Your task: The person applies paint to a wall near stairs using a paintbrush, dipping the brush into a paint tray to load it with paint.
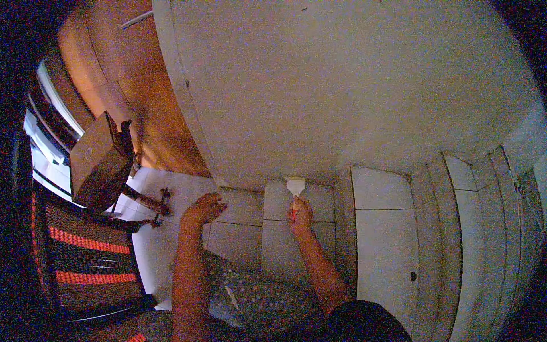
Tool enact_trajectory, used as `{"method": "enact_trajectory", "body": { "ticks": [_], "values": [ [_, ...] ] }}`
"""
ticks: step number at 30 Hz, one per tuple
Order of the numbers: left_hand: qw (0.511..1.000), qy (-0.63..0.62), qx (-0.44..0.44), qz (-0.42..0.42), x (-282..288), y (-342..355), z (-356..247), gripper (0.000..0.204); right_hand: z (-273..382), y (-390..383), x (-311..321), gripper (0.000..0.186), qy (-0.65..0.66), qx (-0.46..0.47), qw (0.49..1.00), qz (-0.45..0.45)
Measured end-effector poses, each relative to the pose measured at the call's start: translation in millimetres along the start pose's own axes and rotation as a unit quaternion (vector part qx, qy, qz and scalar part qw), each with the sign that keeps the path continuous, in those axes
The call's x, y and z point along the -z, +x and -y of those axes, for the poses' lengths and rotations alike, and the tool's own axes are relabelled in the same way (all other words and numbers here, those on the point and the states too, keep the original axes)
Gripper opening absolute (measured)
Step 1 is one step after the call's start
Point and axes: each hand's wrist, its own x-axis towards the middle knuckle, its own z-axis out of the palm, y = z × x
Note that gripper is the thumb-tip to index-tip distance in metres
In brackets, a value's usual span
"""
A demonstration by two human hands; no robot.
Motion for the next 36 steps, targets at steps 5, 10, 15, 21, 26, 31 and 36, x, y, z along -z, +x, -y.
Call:
{"method": "enact_trajectory", "body": {
  "ticks": [5, 10, 15, 21, 26, 31, 36],
  "values": [
    [0.999, 0.017, 0.005, 0.028, -10, -8, 5, 0.051, -9, -41, 16, 0.015, -0.050, 0.010, 0.997, -0.060],
    [1.000, 0.014, -0.013, 0.018, -13, -7, -6, 0.052, -13, -30, 19, 0.016, -0.055, -0.022, 0.994, -0.096],
    [1.000, 0.015, -0.022, 0.014, -8, -10, -11, 0.052, -4, -12, 2, 0.016, -0.023, 0.002, 0.999, -0.042],
    [0.999, -0.022, -0.032, -0.023, -4, -11, -19, 0.051, -21, -39, 2, 0.016, -0.024, 0.040, 0.997, -0.057],
    [0.999, -0.017, -0.026, -0.018, -10, -4, -20, 0.053, -21, -35, -16, 0.017, 0.000, -0.021, 0.992, -0.125],
    [0.999, -0.031, -0.033, -0.004, -11, -1, -12, 0.055, -7, -31, -25, 0.015, 0.013, 0.009, 0.999, -0.050],
    [0.998, -0.014, -0.053, -0.011, -15, 6, -14, 0.054, -21, -32, 0, 0.013, 0.054, 0.113, 0.991, -0.035]
  ]
}}
